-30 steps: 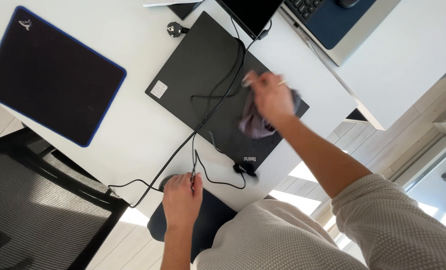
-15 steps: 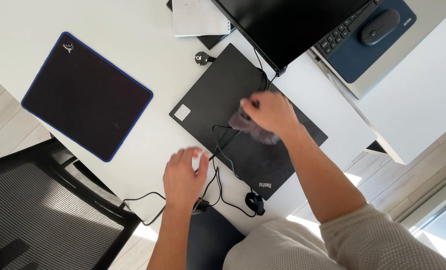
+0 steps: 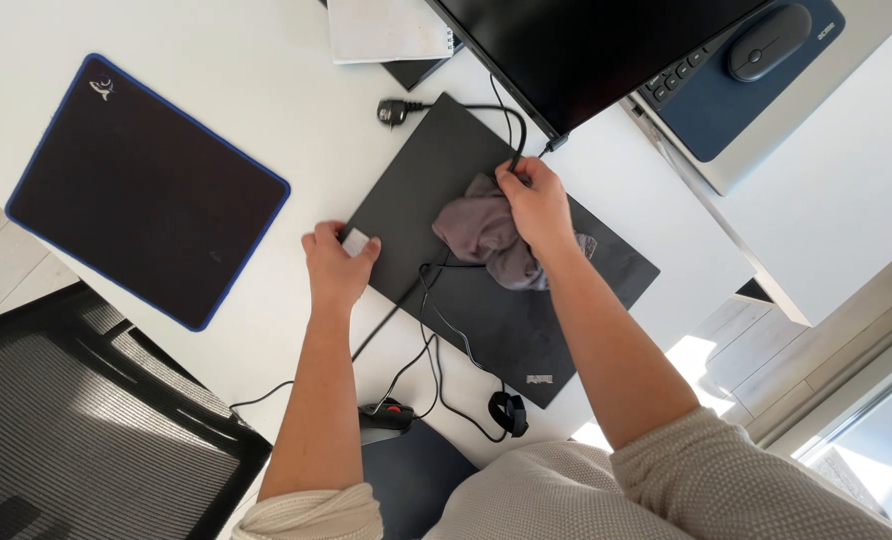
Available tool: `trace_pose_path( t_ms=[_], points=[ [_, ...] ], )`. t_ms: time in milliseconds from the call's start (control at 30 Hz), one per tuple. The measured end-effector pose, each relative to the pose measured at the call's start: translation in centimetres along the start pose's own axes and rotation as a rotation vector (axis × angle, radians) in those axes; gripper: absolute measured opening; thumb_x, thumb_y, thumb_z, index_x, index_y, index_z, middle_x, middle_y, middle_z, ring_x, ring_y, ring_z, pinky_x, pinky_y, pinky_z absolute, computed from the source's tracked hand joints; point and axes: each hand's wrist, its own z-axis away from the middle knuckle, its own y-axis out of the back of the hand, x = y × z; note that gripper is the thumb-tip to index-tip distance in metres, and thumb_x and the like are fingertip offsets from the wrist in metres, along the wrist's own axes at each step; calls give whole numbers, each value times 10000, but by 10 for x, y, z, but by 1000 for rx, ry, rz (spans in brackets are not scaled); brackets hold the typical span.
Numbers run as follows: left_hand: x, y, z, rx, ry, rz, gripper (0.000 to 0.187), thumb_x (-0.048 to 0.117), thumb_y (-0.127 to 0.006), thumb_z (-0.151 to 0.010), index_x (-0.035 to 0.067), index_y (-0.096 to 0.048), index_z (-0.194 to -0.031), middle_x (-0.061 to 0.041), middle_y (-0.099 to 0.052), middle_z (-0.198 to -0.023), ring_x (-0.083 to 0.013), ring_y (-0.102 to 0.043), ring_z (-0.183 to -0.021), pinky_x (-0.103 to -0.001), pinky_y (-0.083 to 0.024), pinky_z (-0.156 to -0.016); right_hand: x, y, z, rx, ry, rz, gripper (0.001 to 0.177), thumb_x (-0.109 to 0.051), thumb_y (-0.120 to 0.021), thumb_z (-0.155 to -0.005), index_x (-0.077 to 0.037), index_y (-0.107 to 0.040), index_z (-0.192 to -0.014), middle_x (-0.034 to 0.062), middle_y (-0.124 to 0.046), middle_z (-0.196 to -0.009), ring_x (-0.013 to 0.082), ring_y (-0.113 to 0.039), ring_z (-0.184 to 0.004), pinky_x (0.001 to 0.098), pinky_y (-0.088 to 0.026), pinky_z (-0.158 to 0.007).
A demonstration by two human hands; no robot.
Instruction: Clearing computer peripherals from a desk and wiping the surface with a wet cloth rinsed in a bucket.
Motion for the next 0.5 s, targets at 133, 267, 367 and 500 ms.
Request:
trace_pose_path(
  t_ms=[133, 267, 367, 500],
  points=[
    [-38, -9, 11, -25, 89, 18, 696, 400, -955, -765, 157, -624, -1327, -83, -534, -1302, -298, -688, -1148, -396, -571, -984, -42, -19, 18, -5, 276, 5, 173, -333, -606, -1045, -247, -681, -1175, 36, -799, -1114, 398, -723, -1120, 558, -525, -960],
    [6, 17, 49, -43, 61, 86, 641, 365, -857, -893, 80, -616, -1415, -179, -515, -1368, -398, -636, -1280, -446, -530, -1074, -69, -27, 62, -81, 450, -5, 124, -277, -623, -1032, -208, -652, -1130, 92, -800, -1043, 451, -729, -1022, 566, -537, -876],
    [50, 38, 90, 20, -85, -52, 636, 560, -629, -1066, 104, -605, -1509, -240, -443, -1567, -515, -344, -1540, -642, -283, -1261, -68, -27, 93, -162, 526, 32, 111, -288, -656, -1022, -217, -661, -1107, 82, -794, -957, 444, -751, -949, 560, -566, -811],
    [75, 52, 133, -318, -27, 352, 520, 588, -456, -1104, 213, -754, -1308, -134, -774, -1290, -358, -661, -1326, -512, -470, -1172, -62, -3, 120, -231, 472, 28, 194, -272, -629, -1078, -266, -683, -1265, 67, -800, -928, 352, -762, -900, 490, -579, -815]
  ],
)
